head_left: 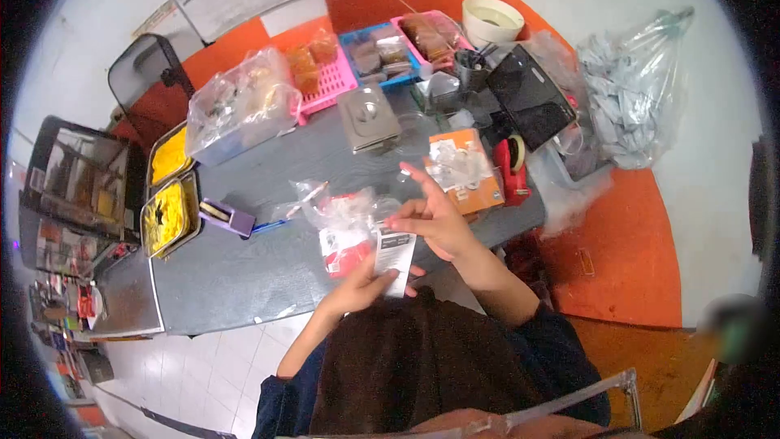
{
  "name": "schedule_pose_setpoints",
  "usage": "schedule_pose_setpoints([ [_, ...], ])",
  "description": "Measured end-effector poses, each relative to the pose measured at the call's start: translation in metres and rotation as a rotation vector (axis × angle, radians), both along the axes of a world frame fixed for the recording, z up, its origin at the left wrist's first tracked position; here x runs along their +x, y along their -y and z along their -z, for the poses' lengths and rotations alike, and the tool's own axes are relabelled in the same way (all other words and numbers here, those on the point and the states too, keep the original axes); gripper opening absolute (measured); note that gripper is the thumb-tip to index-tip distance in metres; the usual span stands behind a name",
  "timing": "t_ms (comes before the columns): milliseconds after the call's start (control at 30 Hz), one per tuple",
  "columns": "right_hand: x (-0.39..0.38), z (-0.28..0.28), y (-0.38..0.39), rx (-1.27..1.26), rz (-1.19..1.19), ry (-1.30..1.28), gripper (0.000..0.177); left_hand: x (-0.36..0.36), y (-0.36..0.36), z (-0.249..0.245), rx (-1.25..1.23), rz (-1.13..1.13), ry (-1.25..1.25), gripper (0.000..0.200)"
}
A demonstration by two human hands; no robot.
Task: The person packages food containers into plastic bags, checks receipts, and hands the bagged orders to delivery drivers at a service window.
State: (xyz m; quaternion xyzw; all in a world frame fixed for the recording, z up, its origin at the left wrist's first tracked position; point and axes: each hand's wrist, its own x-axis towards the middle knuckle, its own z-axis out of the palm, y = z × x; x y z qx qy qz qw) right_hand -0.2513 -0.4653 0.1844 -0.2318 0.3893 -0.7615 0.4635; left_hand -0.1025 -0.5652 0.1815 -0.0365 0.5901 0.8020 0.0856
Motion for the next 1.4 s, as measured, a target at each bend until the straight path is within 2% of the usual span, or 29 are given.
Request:
schedule_pose_setpoints([
  [67,0.001,0.020,0.023,0.037,0.046,0.003,0.076,0.007,0.006,0.015,0.010,-0.056,0.011,0.033],
  [133,-0.005,0.054,0.049,0.124,0.252,-0.186,0.072,0.015,0.010,0.038,0.025,-0.207,0.115,0.028],
  [167,-0.009,0.067,0.060,0.200,0.268,-0.382,0.070,0.019,0.010,0.036,-0.226,-0.305,0.229,0.028],
  [200,-0.013,0.078,0.072,0.275,0.283,-0.576,0.067,0.023,0.012,0.043,-0.222,-0.305,0.236,0.028],
  [233,-0.016,0.085,0.083,0.279,0.282,-0.571,0.067,0.025,0.017,0.057,-0.375,-0.306,0.324,0.030],
  [267,-0.019,0.092,0.094,0.344,0.277,-0.786,0.065,0.026,0.021,0.078,-0.527,-0.305,0.411,0.034],
  [300,-0.020,0.100,0.103,0.411,0.265,-0.998,0.062,0.030,0.024,0.120,-0.385,-0.360,0.390,0.039],
  [400,-0.023,0.129,0.125,0.487,0.239,-1.102,0.058,0.030,0.031,0.109,-0.457,-0.351,0.444,0.038],
  [433,-0.023,0.129,0.126,0.501,0.232,-1.094,0.058,0.031,0.028,0.116,-0.375,-0.434,0.330,0.035],
  [500,-0.023,0.121,0.126,0.669,0.031,-1.202,0.057,0.032,0.032,0.124,-0.291,-0.420,0.338,0.029],
  [533,-0.020,0.122,0.125,0.677,0.025,-1.197,0.057,0.033,0.034,0.128,-0.217,-0.411,0.337,0.025],
  [600,-0.015,0.121,0.124,0.646,0.230,-1.546,0.056,0.035,0.037,0.138,-0.228,-0.357,0.348,0.023],
  [633,-0.014,0.118,0.125,0.652,0.225,-1.545,0.056,0.034,0.036,0.132,-0.208,-0.363,0.323,0.023],
  [700,-0.013,0.110,0.129,0.827,0.147,-1.369,0.056,0.033,0.034,0.129,-0.188,-0.363,0.300,0.024],
  [833,-0.018,0.102,0.125,0.812,0.146,-1.184,0.048,0.036,0.033,0.126,-0.159,-0.368,0.250,0.023],
  [900,-0.013,0.099,0.106,0.462,0.582,-1.455,0.034,0.041,0.033,0.118,-0.181,-0.343,0.255,0.022],
  [967,0.012,0.072,0.070,0.344,0.458,-1.250,0.019,0.046,0.032,0.108,-0.208,-0.315,0.323,0.019],
  [1033,0.048,0.070,0.029,0.459,0.182,-0.903,0.011,0.052,0.034,0.118,-0.218,-0.285,0.308,0.019],
  [1100,0.085,0.077,0.000,0.537,0.062,-0.508,0.014,0.059,0.035,0.128,-0.230,-0.251,0.295,0.020],
  [1133,0.097,0.093,-0.012,0.542,0.068,-0.497,0.014,0.062,0.035,0.131,-0.195,-0.252,0.277,0.020],
  [1167,0.108,0.120,-0.022,0.464,0.024,-0.539,0.021,0.064,0.035,0.134,-0.162,-0.254,0.259,0.020],
  [1233,0.120,0.133,-0.029,0.417,-0.070,-0.679,0.062,0.067,0.035,0.140,-0.121,-0.256,0.256,0.020],
  [1267,0.124,0.138,-0.031,0.420,-0.058,-0.670,0.062,0.068,0.034,0.140,-0.076,-0.269,0.247,0.020],
  [1333,0.130,0.140,-0.027,0.476,-0.006,-0.522,0.083,0.069,0.035,0.138,-0.072,-0.257,0.290,0.019],
  [1400,0.131,0.143,-0.023,0.518,0.053,-0.561,0.086,0.068,0.035,0.136,-0.067,-0.252,0.325,0.019],
])
